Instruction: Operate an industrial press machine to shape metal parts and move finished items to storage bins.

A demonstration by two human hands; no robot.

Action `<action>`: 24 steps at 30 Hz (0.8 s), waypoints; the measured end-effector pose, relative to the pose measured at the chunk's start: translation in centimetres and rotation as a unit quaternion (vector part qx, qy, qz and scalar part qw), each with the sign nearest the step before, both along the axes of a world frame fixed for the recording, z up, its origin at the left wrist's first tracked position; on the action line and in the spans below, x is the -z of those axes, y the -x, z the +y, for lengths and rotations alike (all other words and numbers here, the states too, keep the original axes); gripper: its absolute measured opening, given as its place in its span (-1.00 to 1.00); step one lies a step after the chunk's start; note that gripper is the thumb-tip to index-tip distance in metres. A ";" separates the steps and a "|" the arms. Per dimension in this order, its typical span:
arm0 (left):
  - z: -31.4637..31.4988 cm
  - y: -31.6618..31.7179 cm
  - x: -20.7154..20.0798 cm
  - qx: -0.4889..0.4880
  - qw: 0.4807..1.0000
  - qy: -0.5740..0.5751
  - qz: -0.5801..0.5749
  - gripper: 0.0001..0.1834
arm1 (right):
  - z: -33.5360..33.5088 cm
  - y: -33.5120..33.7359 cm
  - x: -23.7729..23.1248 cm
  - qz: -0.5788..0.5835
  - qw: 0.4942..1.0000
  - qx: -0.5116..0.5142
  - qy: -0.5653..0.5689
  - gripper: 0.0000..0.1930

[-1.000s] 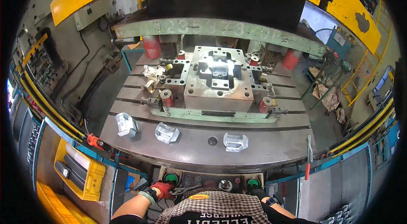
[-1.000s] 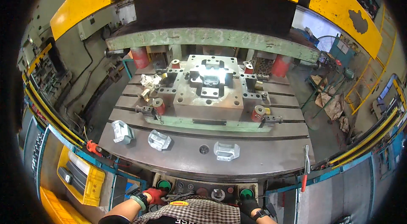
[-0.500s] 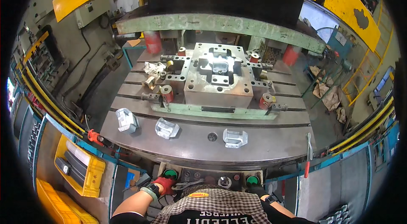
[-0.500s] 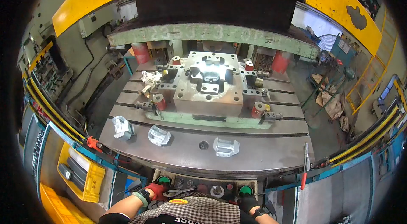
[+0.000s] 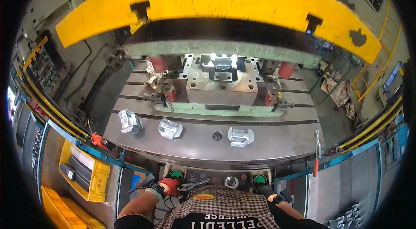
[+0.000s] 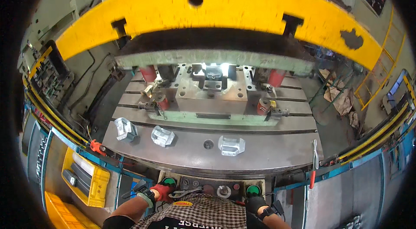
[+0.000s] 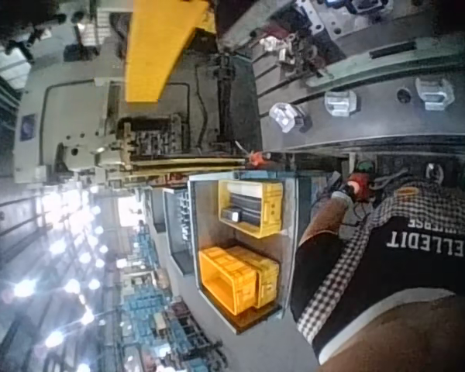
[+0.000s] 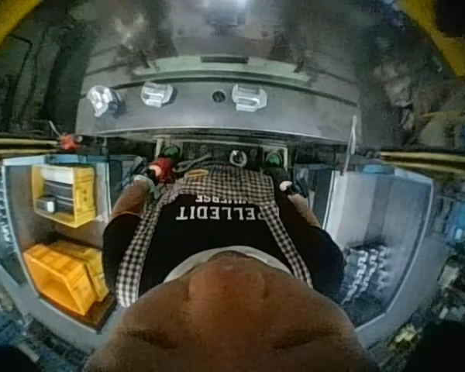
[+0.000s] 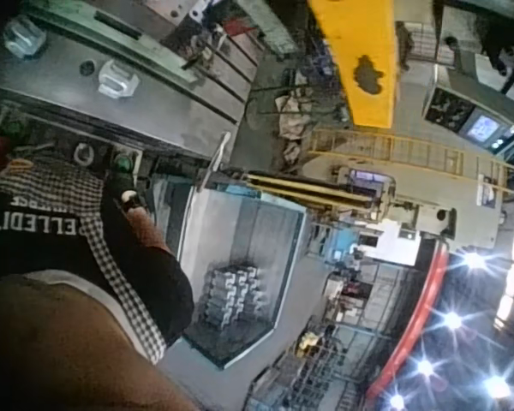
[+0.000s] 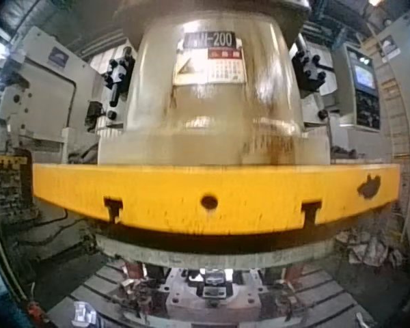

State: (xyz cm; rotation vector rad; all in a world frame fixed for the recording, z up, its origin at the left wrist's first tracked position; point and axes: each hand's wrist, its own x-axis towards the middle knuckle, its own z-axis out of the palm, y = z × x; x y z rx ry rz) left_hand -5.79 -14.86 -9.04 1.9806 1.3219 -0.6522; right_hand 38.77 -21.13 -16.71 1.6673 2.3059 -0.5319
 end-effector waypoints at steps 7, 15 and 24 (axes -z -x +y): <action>-0.7 1.9 3.8 0.010 0.993 -0.056 -0.107 -0.27 | 0.0 0.3 -1.7 0.037 0.998 -0.039 -0.020 -0.79; -1.2 3.2 3.7 0.055 0.964 -0.162 -0.202 -0.25 | -0.3 0.9 -3.0 0.161 0.983 0.088 -0.019 -0.68; 9.5 -4.1 -5.9 -0.204 0.808 -0.001 -0.552 -0.50 | -1.2 -2.5 0.6 0.295 0.924 0.006 0.242 -0.71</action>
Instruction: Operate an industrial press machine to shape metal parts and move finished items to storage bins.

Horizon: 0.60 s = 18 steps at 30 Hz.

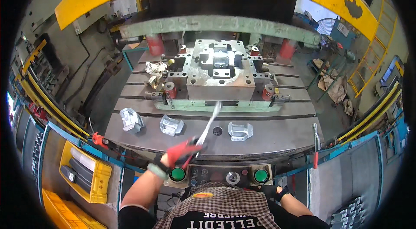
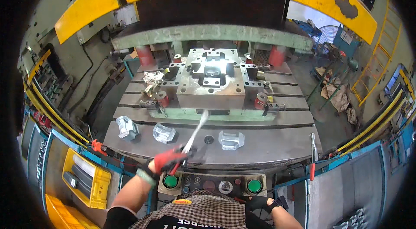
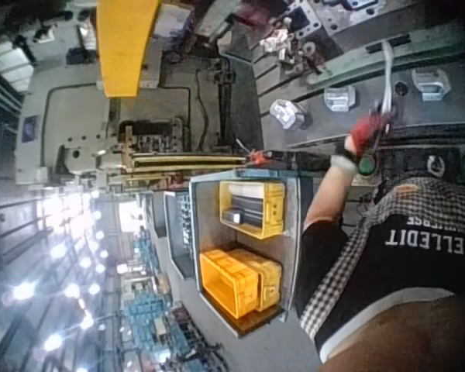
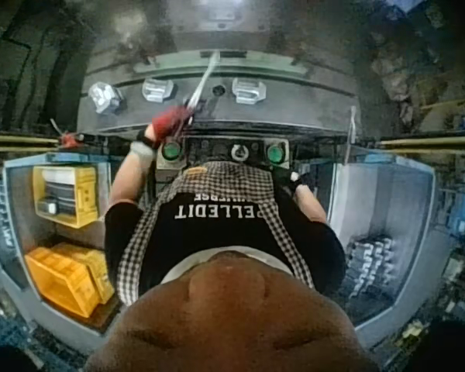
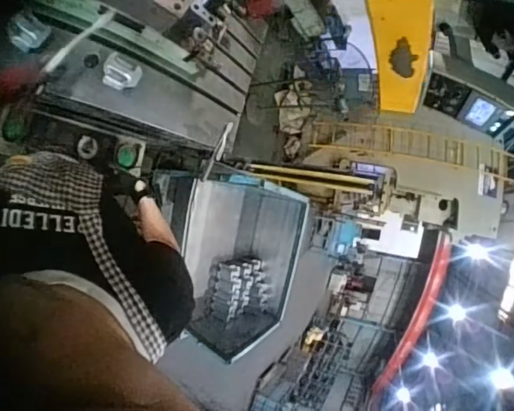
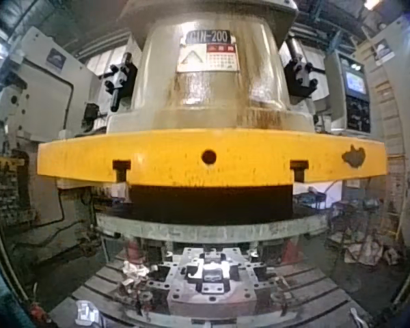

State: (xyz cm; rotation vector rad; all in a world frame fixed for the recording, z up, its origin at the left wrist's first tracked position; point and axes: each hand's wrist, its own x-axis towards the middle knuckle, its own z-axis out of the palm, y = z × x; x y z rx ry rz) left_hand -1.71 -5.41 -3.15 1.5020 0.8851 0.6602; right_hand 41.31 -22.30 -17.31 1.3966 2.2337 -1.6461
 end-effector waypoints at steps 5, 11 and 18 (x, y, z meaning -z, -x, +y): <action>10.3 -5.9 -8.9 -0.051 0.947 0.195 -0.252 -0.58 | 1.4 4.7 -12.9 -0.095 0.979 0.110 0.144 -0.63; 19.1 -10.4 -11.7 -0.037 0.982 0.096 -0.158 -0.71 | -2.9 1.8 -6.6 0.025 0.986 0.164 0.010 -0.50; 21.8 -11.3 -11.1 -0.051 0.890 0.337 -0.304 -0.71 | -2.4 5.9 -13.9 0.136 0.929 0.335 0.077 -0.38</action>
